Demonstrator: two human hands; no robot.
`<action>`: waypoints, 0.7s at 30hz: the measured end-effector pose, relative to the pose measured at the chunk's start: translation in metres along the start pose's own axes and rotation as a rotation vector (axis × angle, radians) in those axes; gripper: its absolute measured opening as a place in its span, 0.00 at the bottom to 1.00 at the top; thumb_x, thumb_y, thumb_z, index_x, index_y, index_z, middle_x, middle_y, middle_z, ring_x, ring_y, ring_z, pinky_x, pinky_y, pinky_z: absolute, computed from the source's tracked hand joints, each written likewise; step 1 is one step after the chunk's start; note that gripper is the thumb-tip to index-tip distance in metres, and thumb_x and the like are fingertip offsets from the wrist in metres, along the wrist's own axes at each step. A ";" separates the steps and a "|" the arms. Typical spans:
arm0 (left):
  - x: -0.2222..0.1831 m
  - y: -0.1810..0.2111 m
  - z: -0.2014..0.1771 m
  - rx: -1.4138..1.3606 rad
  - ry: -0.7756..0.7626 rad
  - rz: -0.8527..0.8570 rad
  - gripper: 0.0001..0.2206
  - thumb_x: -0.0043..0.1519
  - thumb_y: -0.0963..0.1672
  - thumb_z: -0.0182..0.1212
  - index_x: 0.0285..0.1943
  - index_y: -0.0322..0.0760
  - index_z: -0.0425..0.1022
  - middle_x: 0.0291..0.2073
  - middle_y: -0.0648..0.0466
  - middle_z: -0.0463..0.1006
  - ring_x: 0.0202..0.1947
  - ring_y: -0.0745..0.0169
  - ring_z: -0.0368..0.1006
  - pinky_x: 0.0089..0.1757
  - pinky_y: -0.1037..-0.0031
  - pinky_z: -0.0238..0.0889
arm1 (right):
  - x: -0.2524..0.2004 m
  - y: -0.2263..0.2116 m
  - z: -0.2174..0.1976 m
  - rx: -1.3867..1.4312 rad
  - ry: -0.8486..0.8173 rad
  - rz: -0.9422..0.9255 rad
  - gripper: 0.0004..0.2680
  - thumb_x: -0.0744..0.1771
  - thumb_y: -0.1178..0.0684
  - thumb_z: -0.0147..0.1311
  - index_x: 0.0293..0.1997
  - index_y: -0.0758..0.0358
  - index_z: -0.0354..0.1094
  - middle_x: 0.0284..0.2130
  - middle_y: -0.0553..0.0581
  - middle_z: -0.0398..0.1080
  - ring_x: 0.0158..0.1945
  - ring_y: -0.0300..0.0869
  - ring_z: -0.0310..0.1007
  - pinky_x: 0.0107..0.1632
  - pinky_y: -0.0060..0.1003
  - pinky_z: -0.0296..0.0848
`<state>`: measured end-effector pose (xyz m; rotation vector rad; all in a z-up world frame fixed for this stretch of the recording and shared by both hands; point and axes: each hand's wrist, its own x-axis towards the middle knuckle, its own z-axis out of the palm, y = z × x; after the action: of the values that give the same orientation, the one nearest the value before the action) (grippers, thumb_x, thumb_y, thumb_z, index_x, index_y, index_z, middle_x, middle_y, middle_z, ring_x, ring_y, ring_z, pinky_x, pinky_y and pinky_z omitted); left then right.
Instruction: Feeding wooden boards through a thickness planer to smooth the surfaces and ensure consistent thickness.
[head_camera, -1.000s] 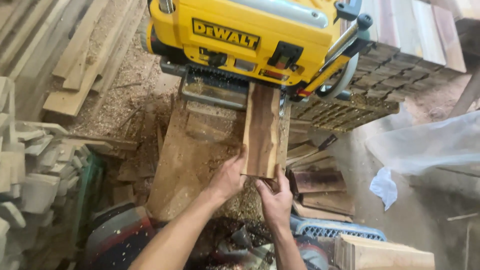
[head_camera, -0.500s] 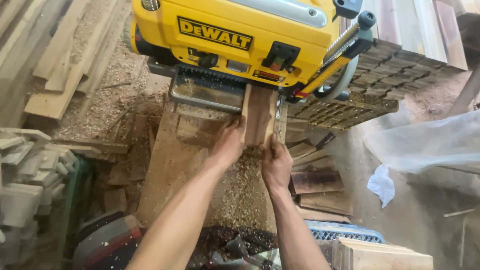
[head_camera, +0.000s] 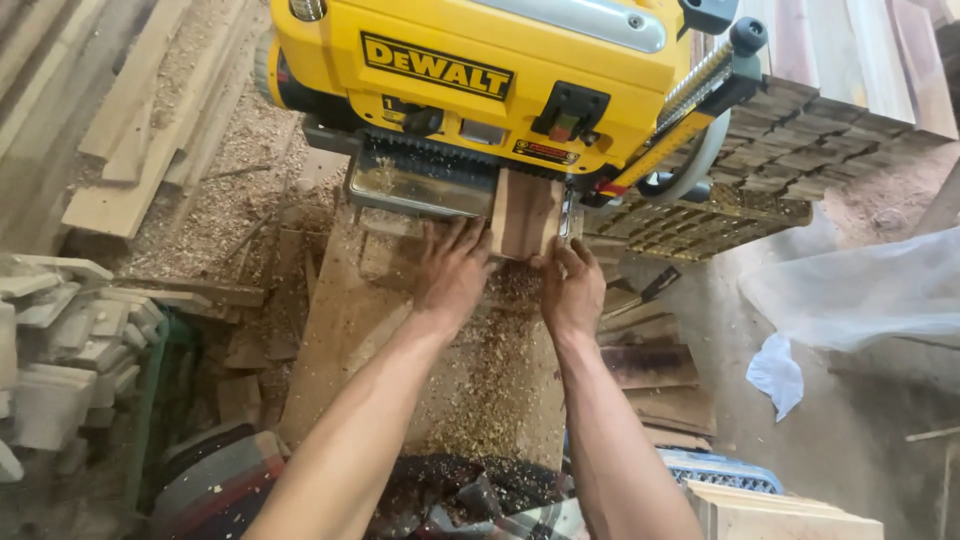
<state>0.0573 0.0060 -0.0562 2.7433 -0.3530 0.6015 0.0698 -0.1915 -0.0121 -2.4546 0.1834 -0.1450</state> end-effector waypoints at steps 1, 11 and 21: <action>0.001 0.005 -0.007 0.007 0.021 0.005 0.24 0.63 0.53 0.61 0.66 0.41 0.74 0.68 0.51 0.71 0.70 0.47 0.61 0.65 0.34 0.42 | 0.003 0.001 0.000 -0.028 -0.020 0.024 0.19 0.66 0.32 0.61 0.61 0.42 0.73 0.62 0.57 0.69 0.65 0.56 0.67 0.63 0.52 0.69; 0.037 0.035 -0.063 -0.003 -0.623 -0.156 0.37 0.67 0.56 0.47 0.82 0.38 0.42 0.81 0.47 0.38 0.80 0.49 0.27 0.68 0.37 0.12 | 0.027 -0.027 -0.015 -0.133 -0.091 -0.076 0.21 0.68 0.32 0.54 0.66 0.45 0.69 0.66 0.59 0.65 0.66 0.59 0.66 0.61 0.58 0.70; 0.049 0.048 -0.077 0.036 -0.694 -0.193 0.42 0.61 0.53 0.51 0.82 0.34 0.39 0.81 0.45 0.35 0.80 0.50 0.23 0.67 0.35 0.08 | 0.012 -0.034 -0.017 -0.156 -0.131 -0.242 0.22 0.69 0.49 0.50 0.74 0.58 0.57 0.67 0.69 0.61 0.65 0.67 0.63 0.64 0.64 0.64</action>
<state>0.0583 -0.0195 0.0432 2.8910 -0.2170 -0.4158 0.0827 -0.1776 0.0235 -2.6247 -0.1665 -0.0768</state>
